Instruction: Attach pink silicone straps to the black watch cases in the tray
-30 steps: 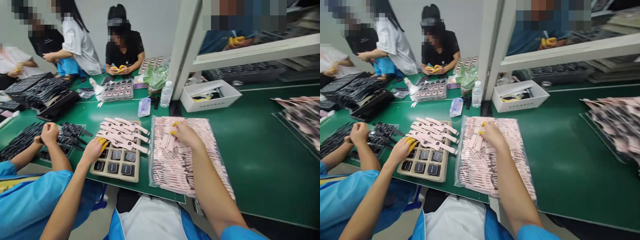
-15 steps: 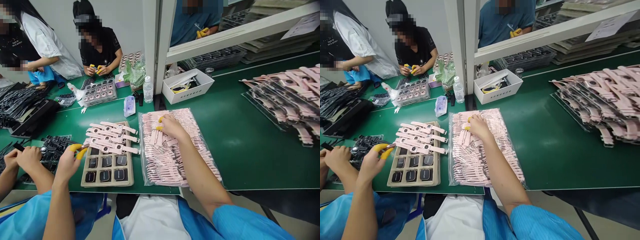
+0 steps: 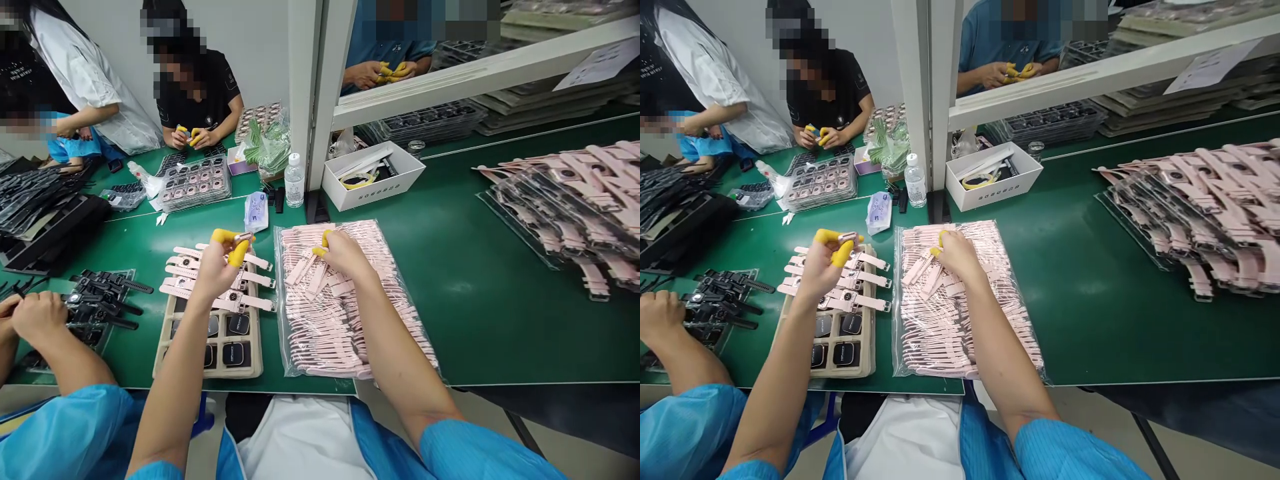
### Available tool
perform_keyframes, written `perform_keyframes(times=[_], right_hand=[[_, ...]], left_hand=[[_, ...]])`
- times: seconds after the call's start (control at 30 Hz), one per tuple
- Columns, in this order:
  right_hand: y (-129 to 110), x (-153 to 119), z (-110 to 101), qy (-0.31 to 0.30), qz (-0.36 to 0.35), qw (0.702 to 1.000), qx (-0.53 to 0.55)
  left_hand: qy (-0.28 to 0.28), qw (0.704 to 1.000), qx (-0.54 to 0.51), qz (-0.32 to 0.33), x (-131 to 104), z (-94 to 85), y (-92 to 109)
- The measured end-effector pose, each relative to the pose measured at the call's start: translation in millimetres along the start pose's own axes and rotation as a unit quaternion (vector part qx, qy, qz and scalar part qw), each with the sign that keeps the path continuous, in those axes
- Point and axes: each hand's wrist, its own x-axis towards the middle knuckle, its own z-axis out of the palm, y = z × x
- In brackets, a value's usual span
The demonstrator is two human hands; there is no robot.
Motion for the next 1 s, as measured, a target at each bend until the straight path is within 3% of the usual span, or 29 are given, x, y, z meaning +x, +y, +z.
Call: perform_keyframes(times=[0.13, 0.27, 0.47, 0.67, 0.8, 0.93, 1.0], right_hand=[[3.8, 1.1, -1.0, 0.019, 0.053, 0.997, 0.061], [7.4, 4.7, 5.4, 0.067, 0.083, 0.974, 0.202], [1.5, 7.3, 10.7, 0.180, 0.061, 0.897, 0.399], [-8.2, 4.9, 6.7, 0.265, -0.012, 0.813, 0.518], [-13.6, 5.3, 4.9, 0.330, -0.035, 0.789, 0.516], [-9.1, 4.3, -4.2, 0.507, -0.038, 0.748, 0.427], [-5.8, 1.9, -9.1, 0.561, -0.029, 0.731, 0.388]], left_hand=[[0.005, 0.994, -0.103, -0.043, 7.7, 29.8, -18.3], [0.009, 0.988, -0.134, -0.081, -0.6, 38.6, -29.1], [0.044, 0.977, -0.199, -0.069, -5.2, 36.3, -26.5], [0.029, 0.972, -0.216, -0.083, -6.1, 39.1, -23.8], [0.026, 0.972, -0.215, -0.088, -7.4, 41.5, -22.9], [0.019, 0.972, -0.211, -0.097, -8.6, 43.0, -24.3], [0.009, 0.972, -0.215, -0.092, -9.0, 43.6, -26.6]])
